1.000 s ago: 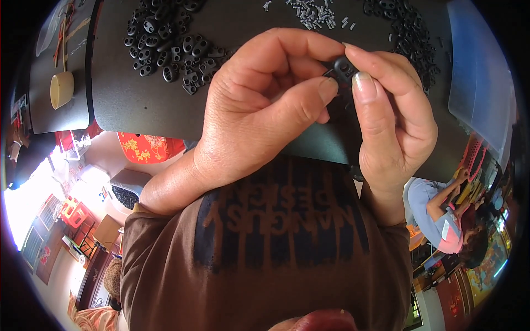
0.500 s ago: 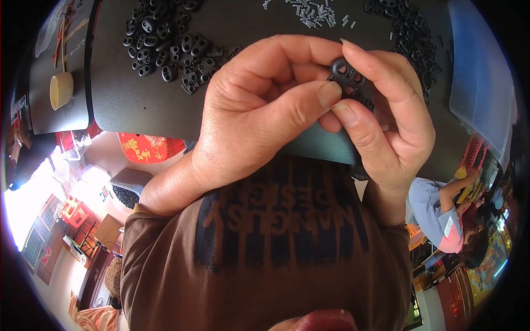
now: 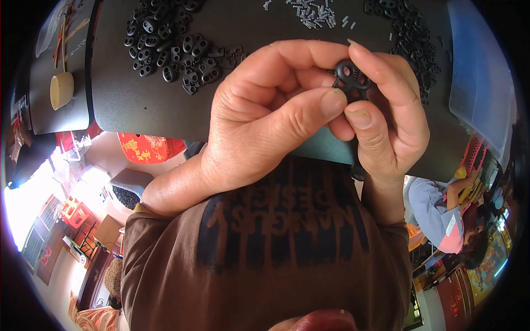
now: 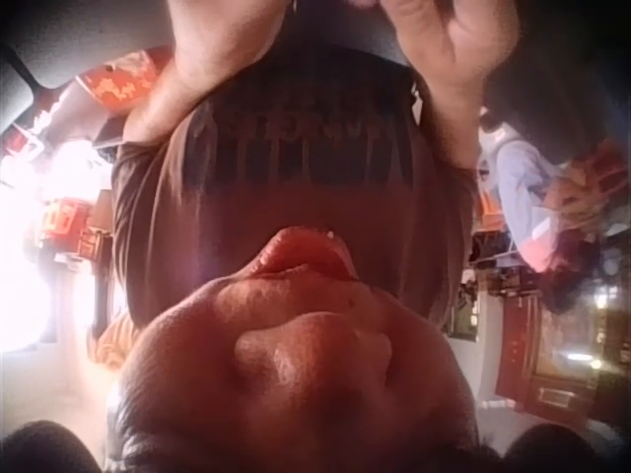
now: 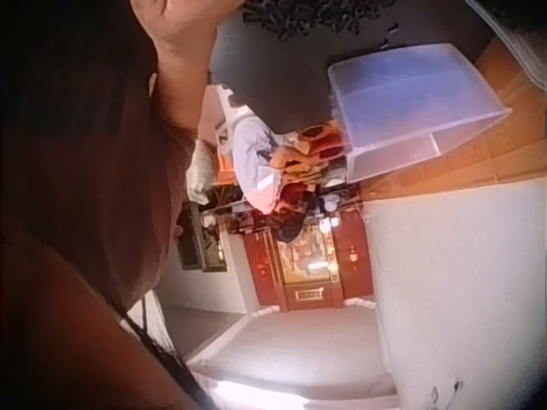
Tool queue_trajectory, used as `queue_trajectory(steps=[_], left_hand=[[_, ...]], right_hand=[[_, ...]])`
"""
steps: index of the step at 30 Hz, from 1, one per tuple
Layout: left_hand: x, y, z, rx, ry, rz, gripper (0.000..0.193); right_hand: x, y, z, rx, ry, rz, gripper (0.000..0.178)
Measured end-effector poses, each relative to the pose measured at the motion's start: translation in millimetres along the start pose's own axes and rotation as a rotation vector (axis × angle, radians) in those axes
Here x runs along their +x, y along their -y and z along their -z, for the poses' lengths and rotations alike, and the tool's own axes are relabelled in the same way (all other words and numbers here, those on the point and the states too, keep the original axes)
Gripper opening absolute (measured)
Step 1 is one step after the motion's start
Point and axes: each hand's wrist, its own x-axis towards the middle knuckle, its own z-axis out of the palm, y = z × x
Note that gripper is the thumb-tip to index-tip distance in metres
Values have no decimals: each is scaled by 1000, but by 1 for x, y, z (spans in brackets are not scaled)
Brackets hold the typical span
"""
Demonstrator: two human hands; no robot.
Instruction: The person assembles cord locks by hand, picking up inner plastic pieces, springs, and outer casings from the table, inserting a spring onto each inner piece, and fitting the components into the outer casings.
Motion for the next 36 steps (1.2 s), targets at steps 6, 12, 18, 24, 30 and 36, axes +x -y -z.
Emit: queue_trajectory(steps=[6,12,18,24,30,36], left_hand=[[-3,3,-2,28,10,-66,35],[-7,5,-3,-14,17,-56,38],[-6,5,-3,-41,23,-48,38],[-8,5,-5,-43,52,-47,39],[-10,6,-6,-70,71,-45,39],[-12,6,-4,-66,56,-54,34]], right_hand=[[-1,3,-1,6,-18,-22,39],[-3,5,-1,14,-7,-20,40],[-1,9,2,-20,44,-50,41],[-3,6,2,-37,20,40,39],[-3,6,2,-115,-15,131,36],[-5,10,-3,-127,-35,103,32]])
